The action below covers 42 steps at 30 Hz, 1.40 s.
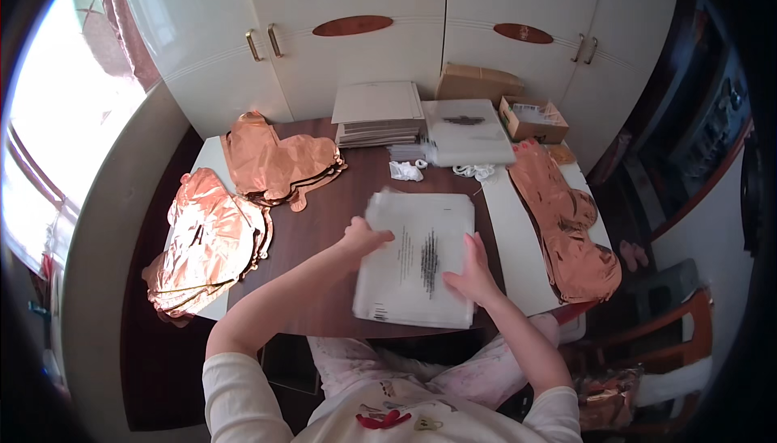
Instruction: The person is folding and organizing rose gold foil balloons at a table.
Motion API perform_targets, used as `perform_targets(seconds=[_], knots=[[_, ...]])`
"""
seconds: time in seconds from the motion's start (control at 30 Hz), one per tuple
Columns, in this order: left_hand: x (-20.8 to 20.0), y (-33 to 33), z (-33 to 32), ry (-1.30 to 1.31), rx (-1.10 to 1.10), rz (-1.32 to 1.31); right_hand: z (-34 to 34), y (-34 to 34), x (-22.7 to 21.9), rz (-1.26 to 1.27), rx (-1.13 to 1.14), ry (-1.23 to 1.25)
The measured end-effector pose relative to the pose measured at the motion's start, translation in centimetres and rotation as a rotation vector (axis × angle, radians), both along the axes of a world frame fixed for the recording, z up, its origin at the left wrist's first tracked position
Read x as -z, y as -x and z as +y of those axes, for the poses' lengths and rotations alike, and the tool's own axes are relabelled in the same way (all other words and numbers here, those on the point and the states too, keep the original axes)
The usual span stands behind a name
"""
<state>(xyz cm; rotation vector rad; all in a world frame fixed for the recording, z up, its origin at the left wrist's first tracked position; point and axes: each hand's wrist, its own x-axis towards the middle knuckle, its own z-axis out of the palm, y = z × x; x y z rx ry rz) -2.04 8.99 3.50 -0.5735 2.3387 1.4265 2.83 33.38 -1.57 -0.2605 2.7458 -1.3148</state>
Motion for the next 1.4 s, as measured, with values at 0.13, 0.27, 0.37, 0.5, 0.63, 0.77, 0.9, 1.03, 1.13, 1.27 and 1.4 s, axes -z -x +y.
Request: perform_targets(seconds=[0.13, 0.27, 0.37, 0.5, 0.63, 0.77, 0.9, 1.03, 1.13, 1.27, 1.4], knots=[[-0.8, 0.7, -1.6, -0.412, 0.008, -0.151, 0.2, 0.2, 0.1, 0.006, 0.003, 0.033], [0.0, 0.3, -0.7, -0.434, 0.059, -0.105, -0.1, 0.4, 0.4, 0.003, 0.008, 0.069], [0.8, 0.4, 0.0, -0.291, 0.201, 0.050, 0.2, 0.4, 0.6, 0.045, 0.008, 0.103], [2.1, -0.5, -0.2, -0.468, 0.161, 0.224, 0.5, 1.1, 1.1, 0.038, 0.061, 0.208], [2.4, -2.9, -1.1, -0.605, 0.231, 0.510, -0.8, 1.7, -2.5, -0.056, 0.135, 0.625], [1.2, -5.1, -1.7, -0.530, 0.324, 0.779, -0.3, 2.6, -4.4, -0.090, 0.032, 0.850], [-2.0, -6.4, -2.5, -0.598, 0.257, 0.905, -0.7, 1.5, -7.6, 0.210, -0.072, 0.888], [-2.6, -7.4, -2.0, -0.479, 0.134, 0.969, -1.3, 2.0, -6.6, 0.510, -0.137, 0.657], [0.4, -6.8, -2.8, -0.448, 0.212, 1.030, -1.9, 1.8, -4.7, 0.296, -0.114, 0.827], [2.3, -6.1, -3.2, -0.373, 0.278, 1.045, -1.9, 2.4, -3.1, 0.326, -0.121, 0.711], [1.9, -5.7, -3.0, -0.605, 0.138, 0.846, -1.7, 3.0, -3.6, 0.289, -0.149, 0.702]])
